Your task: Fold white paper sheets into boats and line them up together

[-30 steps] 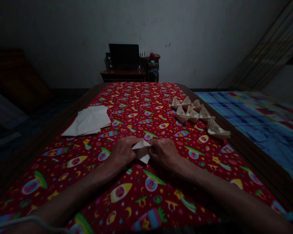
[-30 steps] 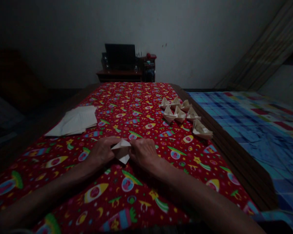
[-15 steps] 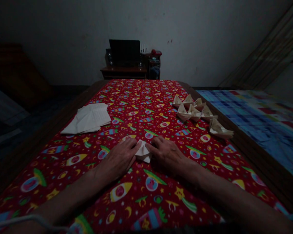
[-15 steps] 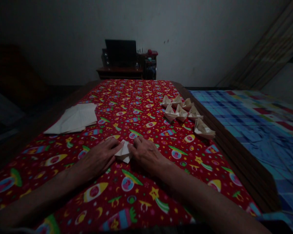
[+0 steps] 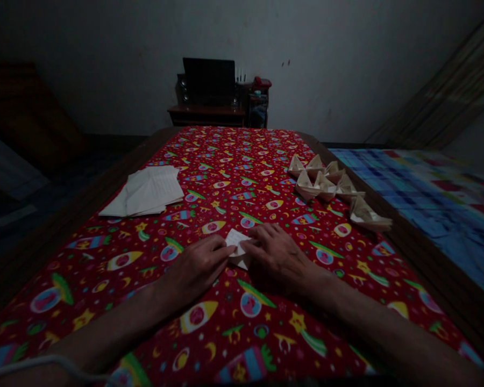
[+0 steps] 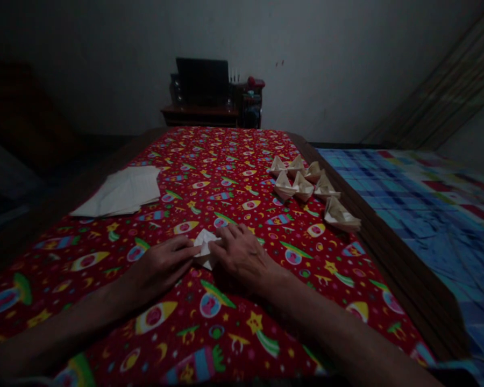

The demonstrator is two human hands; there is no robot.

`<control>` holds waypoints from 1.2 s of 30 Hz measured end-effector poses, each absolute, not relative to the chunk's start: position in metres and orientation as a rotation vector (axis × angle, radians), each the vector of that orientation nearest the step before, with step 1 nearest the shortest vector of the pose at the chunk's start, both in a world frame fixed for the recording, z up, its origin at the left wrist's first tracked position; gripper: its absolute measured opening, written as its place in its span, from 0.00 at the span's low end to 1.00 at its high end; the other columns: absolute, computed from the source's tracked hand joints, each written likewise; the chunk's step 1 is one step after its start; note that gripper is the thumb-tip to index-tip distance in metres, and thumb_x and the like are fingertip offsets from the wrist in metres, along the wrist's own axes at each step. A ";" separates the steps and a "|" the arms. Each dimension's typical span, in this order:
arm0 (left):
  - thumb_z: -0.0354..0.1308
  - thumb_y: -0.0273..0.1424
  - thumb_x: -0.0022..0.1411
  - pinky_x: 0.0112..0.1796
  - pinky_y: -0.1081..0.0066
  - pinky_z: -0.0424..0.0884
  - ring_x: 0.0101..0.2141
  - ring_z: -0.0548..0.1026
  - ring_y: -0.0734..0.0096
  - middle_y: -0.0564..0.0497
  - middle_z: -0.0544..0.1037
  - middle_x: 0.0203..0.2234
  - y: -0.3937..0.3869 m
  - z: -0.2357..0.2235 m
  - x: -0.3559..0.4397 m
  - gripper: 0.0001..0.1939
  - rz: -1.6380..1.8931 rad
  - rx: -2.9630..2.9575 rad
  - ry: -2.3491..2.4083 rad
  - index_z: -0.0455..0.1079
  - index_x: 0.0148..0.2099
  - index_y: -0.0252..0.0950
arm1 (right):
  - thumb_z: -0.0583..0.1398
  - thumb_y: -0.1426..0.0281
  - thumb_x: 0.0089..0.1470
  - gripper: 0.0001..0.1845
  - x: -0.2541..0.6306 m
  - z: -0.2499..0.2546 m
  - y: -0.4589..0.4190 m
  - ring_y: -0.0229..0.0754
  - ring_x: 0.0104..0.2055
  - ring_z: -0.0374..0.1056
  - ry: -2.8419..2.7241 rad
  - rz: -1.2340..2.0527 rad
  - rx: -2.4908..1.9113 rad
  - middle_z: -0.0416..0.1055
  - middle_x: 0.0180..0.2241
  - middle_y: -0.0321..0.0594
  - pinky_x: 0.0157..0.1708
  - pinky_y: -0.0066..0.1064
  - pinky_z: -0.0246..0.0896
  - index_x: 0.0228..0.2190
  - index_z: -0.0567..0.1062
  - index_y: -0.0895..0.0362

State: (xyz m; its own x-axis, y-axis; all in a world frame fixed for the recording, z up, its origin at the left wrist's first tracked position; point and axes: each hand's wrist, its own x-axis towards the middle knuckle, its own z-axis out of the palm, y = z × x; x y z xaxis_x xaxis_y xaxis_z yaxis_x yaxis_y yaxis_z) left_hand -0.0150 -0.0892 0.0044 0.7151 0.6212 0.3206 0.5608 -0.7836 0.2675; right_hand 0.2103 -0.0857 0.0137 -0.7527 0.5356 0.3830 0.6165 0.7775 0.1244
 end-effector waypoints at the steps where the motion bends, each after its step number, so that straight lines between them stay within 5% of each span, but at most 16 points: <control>1: 0.45 0.26 0.66 0.37 0.71 0.68 0.37 0.69 0.70 0.48 0.69 0.37 -0.089 0.004 -0.016 0.12 0.627 2.729 0.970 0.65 0.50 0.37 | 0.53 0.72 0.59 0.10 0.211 0.012 -0.085 0.44 0.41 0.59 -2.645 -0.338 -0.809 0.67 0.40 0.47 0.39 0.37 0.55 0.40 0.71 0.59; 8: 0.45 0.27 0.66 0.36 0.70 0.66 0.36 0.68 0.69 0.48 0.70 0.34 -0.089 0.010 -0.014 0.10 0.562 2.811 0.898 0.67 0.45 0.36 | 0.50 0.72 0.61 0.11 0.215 0.002 -0.080 0.40 0.37 0.60 -2.568 -0.196 -0.748 0.69 0.36 0.43 0.37 0.34 0.56 0.33 0.72 0.59; 16: 0.45 0.30 0.67 0.35 0.70 0.65 0.34 0.68 0.69 0.49 0.70 0.34 -0.087 0.014 -0.013 0.11 0.450 2.914 0.842 0.69 0.40 0.37 | 0.50 0.71 0.61 0.10 0.214 0.006 -0.083 0.40 0.37 0.60 -2.572 -0.151 -0.722 0.68 0.37 0.43 0.37 0.33 0.57 0.39 0.71 0.59; 24: 0.48 0.30 0.66 0.34 0.72 0.66 0.33 0.70 0.71 0.50 0.71 0.31 -0.089 0.012 -0.016 0.10 0.626 2.801 0.997 0.70 0.38 0.36 | 0.52 0.73 0.59 0.09 0.214 -0.001 -0.079 0.39 0.36 0.60 -2.553 -0.133 -0.744 0.69 0.35 0.43 0.35 0.32 0.57 0.32 0.72 0.59; 36: 0.51 0.33 0.64 0.30 0.74 0.65 0.30 0.71 0.72 0.53 0.71 0.27 -0.084 0.010 -0.013 0.10 0.713 2.482 1.328 0.68 0.31 0.36 | 0.52 0.69 0.60 0.10 0.209 0.002 -0.080 0.36 0.30 0.60 -2.336 0.252 -1.206 0.66 0.29 0.39 0.29 0.26 0.52 0.30 0.70 0.59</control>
